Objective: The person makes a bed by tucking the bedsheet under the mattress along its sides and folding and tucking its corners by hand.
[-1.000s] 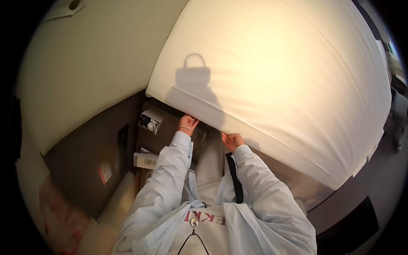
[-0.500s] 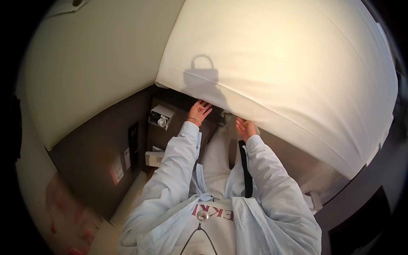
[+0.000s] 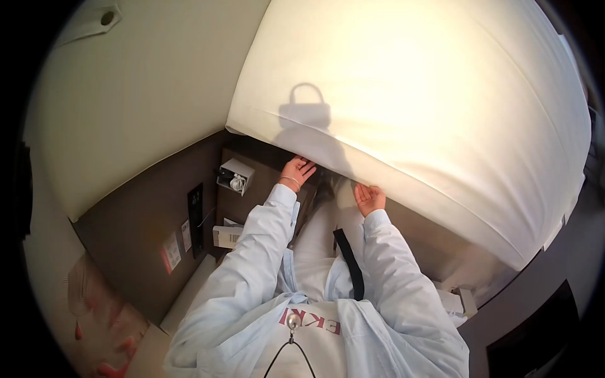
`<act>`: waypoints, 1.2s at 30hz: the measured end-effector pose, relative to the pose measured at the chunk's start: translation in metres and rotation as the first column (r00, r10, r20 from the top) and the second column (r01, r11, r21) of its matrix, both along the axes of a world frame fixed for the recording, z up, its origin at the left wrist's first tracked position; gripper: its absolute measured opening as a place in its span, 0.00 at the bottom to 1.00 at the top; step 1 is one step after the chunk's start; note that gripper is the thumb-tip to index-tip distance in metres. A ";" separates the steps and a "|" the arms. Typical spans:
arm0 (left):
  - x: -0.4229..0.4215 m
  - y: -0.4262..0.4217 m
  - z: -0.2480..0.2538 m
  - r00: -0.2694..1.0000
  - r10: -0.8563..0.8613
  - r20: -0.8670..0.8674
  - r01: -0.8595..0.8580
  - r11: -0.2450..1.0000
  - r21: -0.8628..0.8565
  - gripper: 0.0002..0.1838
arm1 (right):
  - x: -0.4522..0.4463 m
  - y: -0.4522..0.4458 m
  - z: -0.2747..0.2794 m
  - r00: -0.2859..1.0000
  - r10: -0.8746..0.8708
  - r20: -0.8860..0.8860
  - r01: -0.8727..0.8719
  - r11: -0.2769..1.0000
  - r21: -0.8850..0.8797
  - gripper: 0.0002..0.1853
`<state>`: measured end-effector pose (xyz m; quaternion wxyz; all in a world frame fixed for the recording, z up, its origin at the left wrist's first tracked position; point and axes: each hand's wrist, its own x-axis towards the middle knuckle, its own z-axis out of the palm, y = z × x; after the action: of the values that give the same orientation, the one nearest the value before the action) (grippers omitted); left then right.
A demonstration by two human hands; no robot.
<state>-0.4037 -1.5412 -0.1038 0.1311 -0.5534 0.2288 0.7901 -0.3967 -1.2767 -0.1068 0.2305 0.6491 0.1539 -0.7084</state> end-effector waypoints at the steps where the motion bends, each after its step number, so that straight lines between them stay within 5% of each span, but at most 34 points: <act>1: 0.001 0.003 -0.001 0.999 0.003 0.043 -0.002 1.000 -0.017 0.26 | -0.011 0.004 0.000 0.996 -0.052 0.069 0.054 0.998 -0.027 0.17; 4: 0.002 0.008 -0.006 0.995 0.050 0.084 -0.049 0.999 -0.022 0.18 | -0.020 0.009 -0.001 0.994 0.110 -0.018 -0.111 0.991 -0.071 0.18; 6: -0.005 0.011 -0.005 0.983 0.082 0.166 -0.076 0.996 -0.038 0.10 | -0.023 0.015 -0.005 0.996 0.080 0.032 -0.076 0.991 -0.107 0.20; 11: -0.027 0.017 -0.003 0.969 0.102 0.225 -0.082 0.992 -0.094 0.08 | -0.047 0.017 -0.012 0.982 0.023 0.189 0.003 0.991 -0.137 0.23; 14: -0.035 0.019 -0.012 0.975 0.138 0.173 -0.121 0.987 -0.103 0.12 | -0.066 0.007 0.005 0.992 0.044 0.115 -0.035 0.997 -0.076 0.23; 18: -0.042 0.021 -0.005 0.998 0.043 0.050 -0.036 0.991 -0.125 0.31 | -0.067 0.007 0.002 0.989 -0.024 0.145 0.033 0.998 -0.056 0.20; 22: -0.034 0.012 -0.008 0.996 -0.077 0.045 0.080 0.995 -0.065 0.31 | -0.045 0.016 -0.004 0.991 0.093 -0.091 -0.106 0.983 -0.150 0.17; 26: -0.027 0.016 0.013 0.949 -0.313 -0.037 0.309 0.948 -0.082 0.28 | -0.016 0.025 0.009 0.981 0.083 -0.176 -0.089 0.996 -0.027 0.21; 27: -0.028 0.019 0.024 0.923 -0.383 -0.042 0.374 0.917 -0.138 0.28 | -0.011 0.032 0.019 0.979 0.053 -0.197 -0.059 0.998 -0.023 0.21; 29: -0.022 0.036 0.046 0.672 -0.739 -0.034 0.696 0.647 -0.312 0.26 | 0.006 0.046 0.042 0.972 0.017 -0.236 -0.012 1.000 0.020 0.27; 34: -0.028 0.107 0.103 0.196 -0.938 -0.287 0.945 0.258 -0.200 0.24 | 0.033 0.105 0.090 0.897 -0.198 -0.395 0.228 0.973 0.031 0.26; 36: -0.039 0.151 0.125 0.105 -0.948 -0.301 0.964 0.172 -0.203 0.24 | 0.050 0.137 0.108 0.847 -0.220 -0.483 0.274 0.961 0.043 0.25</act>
<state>-0.4426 -1.3904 0.0210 0.5760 -0.1161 0.5324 0.6094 -0.3466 -1.1402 0.0011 0.0566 0.4822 0.1597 -0.8595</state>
